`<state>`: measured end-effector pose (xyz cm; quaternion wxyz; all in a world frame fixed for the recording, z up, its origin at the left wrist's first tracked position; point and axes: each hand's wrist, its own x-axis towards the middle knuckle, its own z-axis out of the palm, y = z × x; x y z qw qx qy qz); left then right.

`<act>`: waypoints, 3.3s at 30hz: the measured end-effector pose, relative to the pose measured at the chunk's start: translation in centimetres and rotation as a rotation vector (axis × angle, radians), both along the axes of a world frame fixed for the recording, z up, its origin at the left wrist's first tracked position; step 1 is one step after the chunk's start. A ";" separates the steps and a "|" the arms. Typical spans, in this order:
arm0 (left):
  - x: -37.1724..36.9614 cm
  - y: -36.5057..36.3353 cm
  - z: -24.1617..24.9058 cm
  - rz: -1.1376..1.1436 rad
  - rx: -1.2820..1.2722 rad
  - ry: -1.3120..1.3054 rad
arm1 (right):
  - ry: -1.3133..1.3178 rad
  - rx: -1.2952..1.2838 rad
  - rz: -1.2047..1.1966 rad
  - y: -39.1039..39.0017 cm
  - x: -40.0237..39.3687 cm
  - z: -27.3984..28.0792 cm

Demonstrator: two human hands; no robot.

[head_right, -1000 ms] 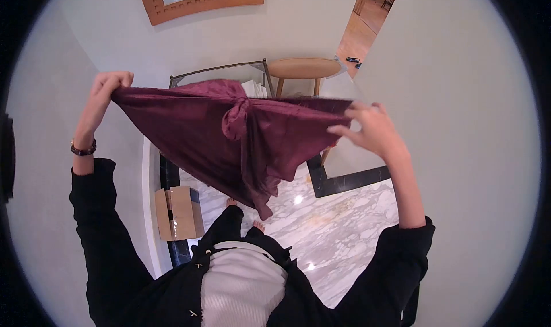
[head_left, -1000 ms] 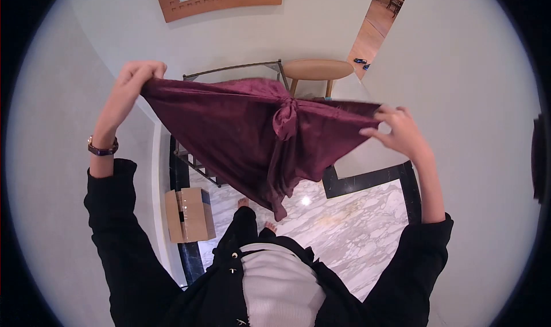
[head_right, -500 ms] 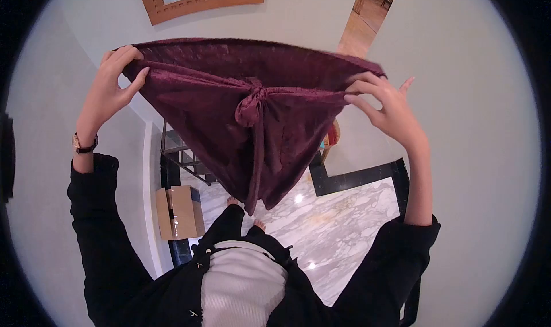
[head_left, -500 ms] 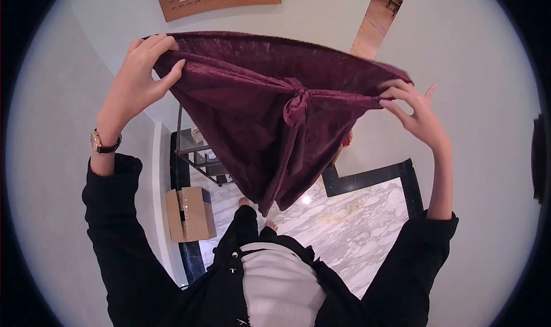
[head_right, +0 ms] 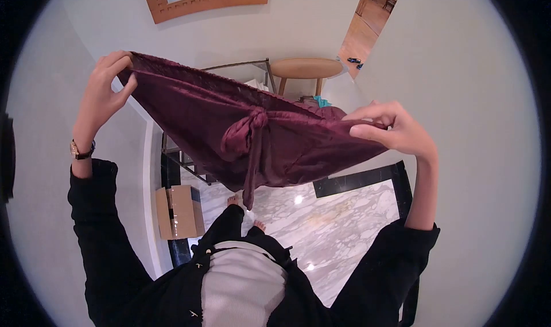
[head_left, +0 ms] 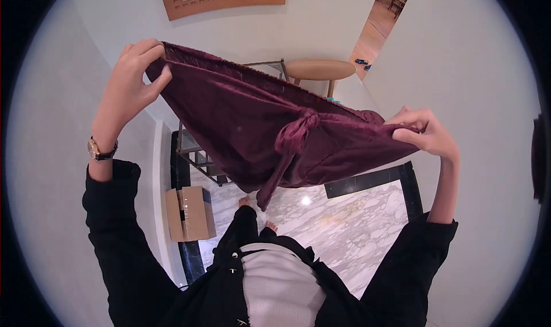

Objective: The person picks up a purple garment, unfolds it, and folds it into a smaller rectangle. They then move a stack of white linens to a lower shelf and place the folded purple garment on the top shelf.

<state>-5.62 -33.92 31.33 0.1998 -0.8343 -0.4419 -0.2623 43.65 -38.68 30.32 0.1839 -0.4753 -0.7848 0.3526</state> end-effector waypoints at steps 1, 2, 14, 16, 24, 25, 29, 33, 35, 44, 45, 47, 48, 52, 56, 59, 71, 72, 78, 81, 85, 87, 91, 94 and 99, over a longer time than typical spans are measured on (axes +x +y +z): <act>-0.1 0.1 -0.1 0.006 0.023 -0.004 | -0.068 0.059 0.016 -0.1 -0.3 -0.1; -0.1 0.1 -0.2 0.013 0.047 -0.008 | -0.137 0.118 0.032 -0.3 -0.7 -0.1; -0.7 0.0 -0.2 0.036 0.197 0.194 | -0.092 0.355 -0.057 -0.5 -0.2 -0.4; -0.9 0.1 0.0 0.041 0.243 0.230 | -0.061 0.337 -0.095 0.1 0.4 -0.3; -1.4 0.1 0.2 0.072 0.122 0.081 | -0.370 0.676 -0.208 -0.6 -1.1 -1.0; -1.3 0.2 0.1 0.055 0.107 0.055 | -0.379 0.718 -0.209 -0.6 -1.5 -1.2; -1.7 0.4 0.2 0.028 0.086 0.057 | -0.465 0.784 -0.200 -0.6 -2.1 -1.3; -1.6 0.0 0.6 -0.031 0.269 0.140 | -0.399 0.834 -0.195 -0.4 -1.7 -1.4; -2.4 0.0 0.9 -0.005 0.265 0.178 | -0.394 0.875 -0.215 -0.3 -1.6 -1.4; -2.5 0.5 0.8 0.003 0.311 0.089 | -0.436 1.029 -0.211 1.4 0.1 -2.2; -2.3 0.5 0.8 0.009 0.350 0.117 | -0.417 0.989 -0.212 1.5 0.2 -2.1; -2.2 0.7 0.7 0.018 0.429 0.169 | -0.469 0.964 -0.239 1.6 0.0 -1.9; -2.2 0.5 0.6 0.033 0.415 0.170 | -0.495 0.953 -0.253 1.5 -0.1 -1.8; -1.8 -0.1 0.4 0.028 0.349 0.116 | -0.605 1.183 -0.328 2.1 0.2 -2.3; -0.5 -1.1 0.6 -0.137 0.238 0.026 | -0.641 1.256 -0.461 3.0 0.7 -2.8; -1.6 -0.4 0.6 -0.291 -0.349 -0.195 | -0.498 1.078 -0.471 4.4 1.9 -3.1; -3.3 -1.8 -0.1 -0.182 -0.416 -0.535 | 0.285 0.634 -0.486 4.4 2.5 -3.5; -3.6 -1.7 -0.1 -0.181 -0.457 -0.575 | 0.360 0.577 -0.478 4.4 2.4 -3.3; -3.7 -0.3 1.3 -0.262 -0.774 -0.390 | 0.295 0.241 -0.259 4.5 3.4 -0.9; -3.8 0.3 0.9 -0.136 -0.739 -0.379 | 0.229 0.138 -0.233 4.5 3.9 -0.8; -4.3 -0.2 0.0 -0.172 -0.667 -0.422 | 0.270 0.147 -0.047 2.0 1.4 -0.7; -5.0 0.1 -0.4 -0.302 -0.641 -0.460 | 0.452 0.188 0.123 1.6 0.8 -1.2; -4.5 0.1 -0.6 -0.561 -0.587 -0.792 | 0.869 0.113 0.580 1.3 -1.1 -0.9; -5.6 0.3 -0.4 -0.891 -0.735 -0.998 | 0.974 0.202 0.534 -0.3 -3.2 0.3; -7.3 -0.4 -0.3 -1.198 -0.975 -1.452 | 0.927 0.510 0.033 -1.9 -5.6 1.3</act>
